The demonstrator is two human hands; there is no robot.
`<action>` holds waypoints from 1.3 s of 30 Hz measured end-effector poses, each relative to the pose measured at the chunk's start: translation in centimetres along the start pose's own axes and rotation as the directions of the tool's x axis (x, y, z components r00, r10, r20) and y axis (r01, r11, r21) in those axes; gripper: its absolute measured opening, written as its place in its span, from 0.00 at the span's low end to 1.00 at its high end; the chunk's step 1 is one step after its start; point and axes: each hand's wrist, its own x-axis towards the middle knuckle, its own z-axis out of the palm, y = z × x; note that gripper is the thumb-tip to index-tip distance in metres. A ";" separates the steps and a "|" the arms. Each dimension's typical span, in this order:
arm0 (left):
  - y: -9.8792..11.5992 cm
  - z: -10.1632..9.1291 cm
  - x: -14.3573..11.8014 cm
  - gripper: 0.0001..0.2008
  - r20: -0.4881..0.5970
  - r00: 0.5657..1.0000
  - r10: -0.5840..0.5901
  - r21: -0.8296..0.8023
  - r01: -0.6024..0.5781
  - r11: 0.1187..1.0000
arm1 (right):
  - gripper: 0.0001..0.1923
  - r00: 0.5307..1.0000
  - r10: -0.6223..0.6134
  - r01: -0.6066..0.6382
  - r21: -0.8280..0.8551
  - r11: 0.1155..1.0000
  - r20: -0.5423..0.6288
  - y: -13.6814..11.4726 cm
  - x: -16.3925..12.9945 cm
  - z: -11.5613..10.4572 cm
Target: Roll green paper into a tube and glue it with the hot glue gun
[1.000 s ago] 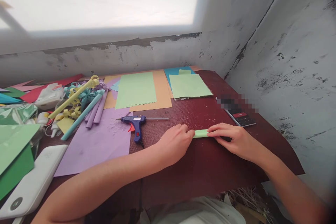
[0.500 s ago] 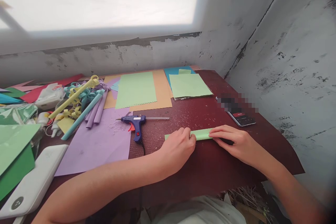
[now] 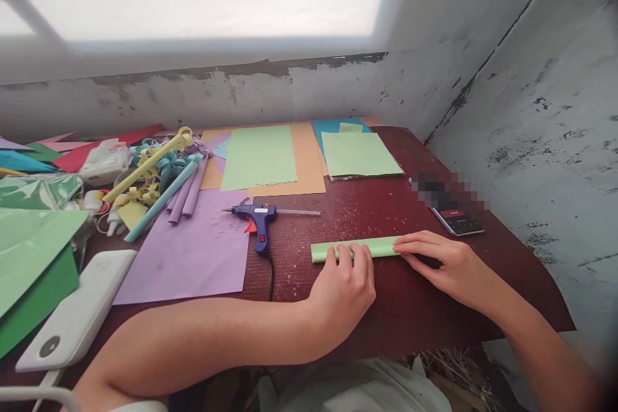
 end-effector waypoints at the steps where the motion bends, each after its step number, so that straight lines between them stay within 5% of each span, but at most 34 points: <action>1: 0.0 0.0 0.0 0.23 0.005 1.000 -0.004 -0.002 0.004 1.000 | 0.13 1.000 0.006 -0.006 -0.002 1.000 0.002 0.0 0.1 0.0; 39: -0.6 0.6 0.9 0.14 -0.002 1.000 0.024 -0.019 -0.024 1.000 | 0.09 0.997 0.080 -0.079 -0.053 0.995 0.011 0.9 -0.2 -0.8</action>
